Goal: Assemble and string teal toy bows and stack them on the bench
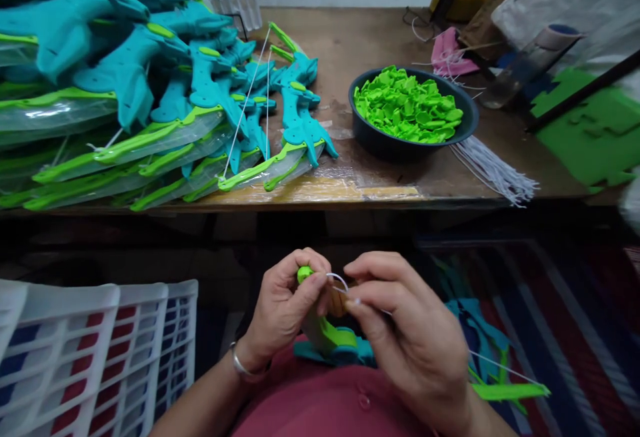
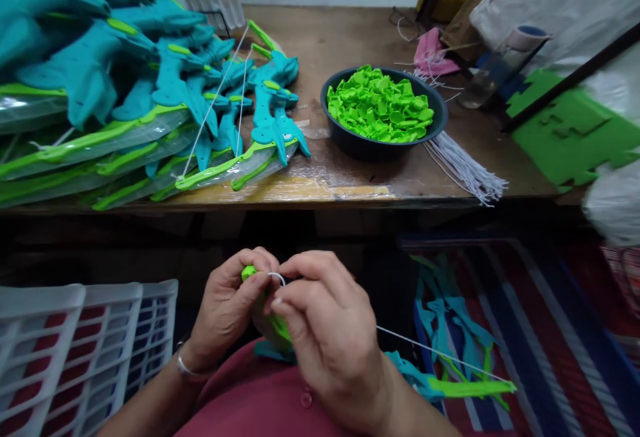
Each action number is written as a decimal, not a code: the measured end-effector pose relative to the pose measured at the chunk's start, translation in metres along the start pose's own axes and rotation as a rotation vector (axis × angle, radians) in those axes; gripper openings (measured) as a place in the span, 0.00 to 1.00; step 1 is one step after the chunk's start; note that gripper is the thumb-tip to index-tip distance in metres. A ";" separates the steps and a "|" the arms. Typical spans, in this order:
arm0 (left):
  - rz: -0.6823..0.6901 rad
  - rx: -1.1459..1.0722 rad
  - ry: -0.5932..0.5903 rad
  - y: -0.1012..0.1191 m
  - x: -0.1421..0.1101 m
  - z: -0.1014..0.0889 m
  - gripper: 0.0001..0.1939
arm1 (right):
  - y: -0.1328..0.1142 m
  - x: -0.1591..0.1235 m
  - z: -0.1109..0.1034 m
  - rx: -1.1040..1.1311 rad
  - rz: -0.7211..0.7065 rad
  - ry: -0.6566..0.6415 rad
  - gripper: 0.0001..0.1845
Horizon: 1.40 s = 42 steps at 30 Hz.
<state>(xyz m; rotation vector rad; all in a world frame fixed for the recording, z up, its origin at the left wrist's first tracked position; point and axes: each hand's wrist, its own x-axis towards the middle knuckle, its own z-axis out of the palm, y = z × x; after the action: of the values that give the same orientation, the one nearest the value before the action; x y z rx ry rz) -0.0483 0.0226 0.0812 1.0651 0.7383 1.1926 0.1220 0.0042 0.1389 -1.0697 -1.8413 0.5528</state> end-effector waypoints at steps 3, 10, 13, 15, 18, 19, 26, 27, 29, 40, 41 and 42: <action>0.012 0.093 0.034 0.001 0.001 0.003 0.07 | 0.002 0.001 0.005 0.032 0.007 -0.066 0.06; -0.032 -0.096 -0.040 -0.002 -0.002 0.003 0.06 | 0.021 0.002 0.020 0.182 0.209 0.010 0.03; -0.037 -0.121 -0.071 -0.003 0.000 0.001 0.06 | 0.025 0.003 0.019 0.261 0.259 -0.013 0.08; -0.030 -0.108 -0.092 -0.003 0.002 0.001 0.07 | 0.025 0.004 0.018 0.361 0.347 -0.038 0.11; -0.017 -0.075 -0.083 -0.004 0.003 0.001 0.06 | 0.023 0.007 0.017 0.663 0.531 -0.081 0.11; -0.016 -0.077 -0.075 -0.004 0.003 0.002 0.06 | 0.022 0.008 0.018 0.755 0.578 -0.078 0.11; -0.009 -0.132 -0.089 -0.009 0.001 0.001 0.03 | 0.025 0.011 0.024 0.932 0.702 -0.018 0.13; -0.008 -0.126 -0.074 -0.010 0.001 0.001 0.03 | 0.027 0.011 0.025 0.944 0.710 -0.020 0.13; -0.011 -0.109 -0.036 -0.010 0.000 0.002 0.03 | 0.029 0.010 0.027 0.975 0.716 -0.026 0.13; -0.149 -0.212 0.081 -0.010 0.000 0.003 0.07 | 0.027 -0.004 0.029 0.496 0.358 0.023 0.05; -0.158 -0.227 0.064 -0.009 0.000 0.003 0.08 | 0.026 -0.005 0.028 0.374 0.275 0.048 0.07; -0.167 -0.238 0.041 -0.008 0.001 0.003 0.09 | 0.025 -0.005 0.026 0.274 0.195 0.063 0.09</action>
<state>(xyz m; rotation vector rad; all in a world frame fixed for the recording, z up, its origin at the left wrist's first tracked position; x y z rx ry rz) -0.0430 0.0227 0.0750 0.7696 0.6842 1.1292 0.1112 0.0145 0.1053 -1.0717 -1.5624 0.8510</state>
